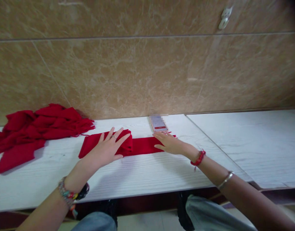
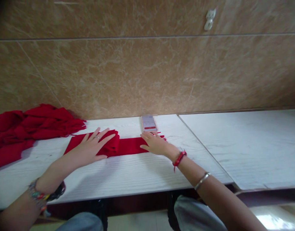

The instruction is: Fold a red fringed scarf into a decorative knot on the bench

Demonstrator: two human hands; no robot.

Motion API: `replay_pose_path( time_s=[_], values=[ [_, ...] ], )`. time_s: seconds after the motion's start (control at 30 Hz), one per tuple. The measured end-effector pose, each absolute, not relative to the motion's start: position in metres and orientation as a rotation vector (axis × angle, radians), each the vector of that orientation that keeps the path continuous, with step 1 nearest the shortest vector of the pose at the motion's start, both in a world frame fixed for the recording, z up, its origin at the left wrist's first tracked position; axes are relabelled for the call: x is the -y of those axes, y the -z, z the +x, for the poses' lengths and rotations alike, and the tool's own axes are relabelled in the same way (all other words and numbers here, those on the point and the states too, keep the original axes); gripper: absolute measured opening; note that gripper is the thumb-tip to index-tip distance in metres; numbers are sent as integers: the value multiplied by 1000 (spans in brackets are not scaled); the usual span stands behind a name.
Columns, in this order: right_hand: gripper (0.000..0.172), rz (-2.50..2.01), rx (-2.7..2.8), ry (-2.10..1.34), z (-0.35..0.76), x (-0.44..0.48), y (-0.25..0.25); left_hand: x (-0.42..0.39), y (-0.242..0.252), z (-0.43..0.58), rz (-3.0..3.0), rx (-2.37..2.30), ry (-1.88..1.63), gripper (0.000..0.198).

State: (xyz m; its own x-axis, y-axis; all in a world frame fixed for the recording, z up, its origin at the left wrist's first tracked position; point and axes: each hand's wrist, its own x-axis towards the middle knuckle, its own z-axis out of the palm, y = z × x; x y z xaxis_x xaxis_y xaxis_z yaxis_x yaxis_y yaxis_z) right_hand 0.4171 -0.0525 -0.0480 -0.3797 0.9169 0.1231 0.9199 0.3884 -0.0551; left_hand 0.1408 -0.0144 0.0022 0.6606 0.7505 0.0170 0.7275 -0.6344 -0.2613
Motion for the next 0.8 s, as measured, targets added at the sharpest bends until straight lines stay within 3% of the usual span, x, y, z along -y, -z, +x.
replay_pose_path(
  time_s=[0.33, 0.43, 0.53, 0.63, 0.8],
  values=[
    [52, -1990, 2419, 60, 473, 71, 61, 6, -1, 146, -2764, 1282, -295, 67],
    [58, -2055, 2373, 90, 477, 77, 56, 11, -1, 149, -2770, 1230, -265, 74],
    [68, -1849, 2446, 87, 451, 75, 48, 16, -2, 159, -2819, 1072, -191, 77],
    [73, -1617, 2547, 27, 414, 67, 46, 16, -2, 172, -2816, 951, -158, 64],
    [71, -1591, 2565, -51, 389, 55, 58, 7, 7, 177, -2807, 970, -218, 35]
  ],
)
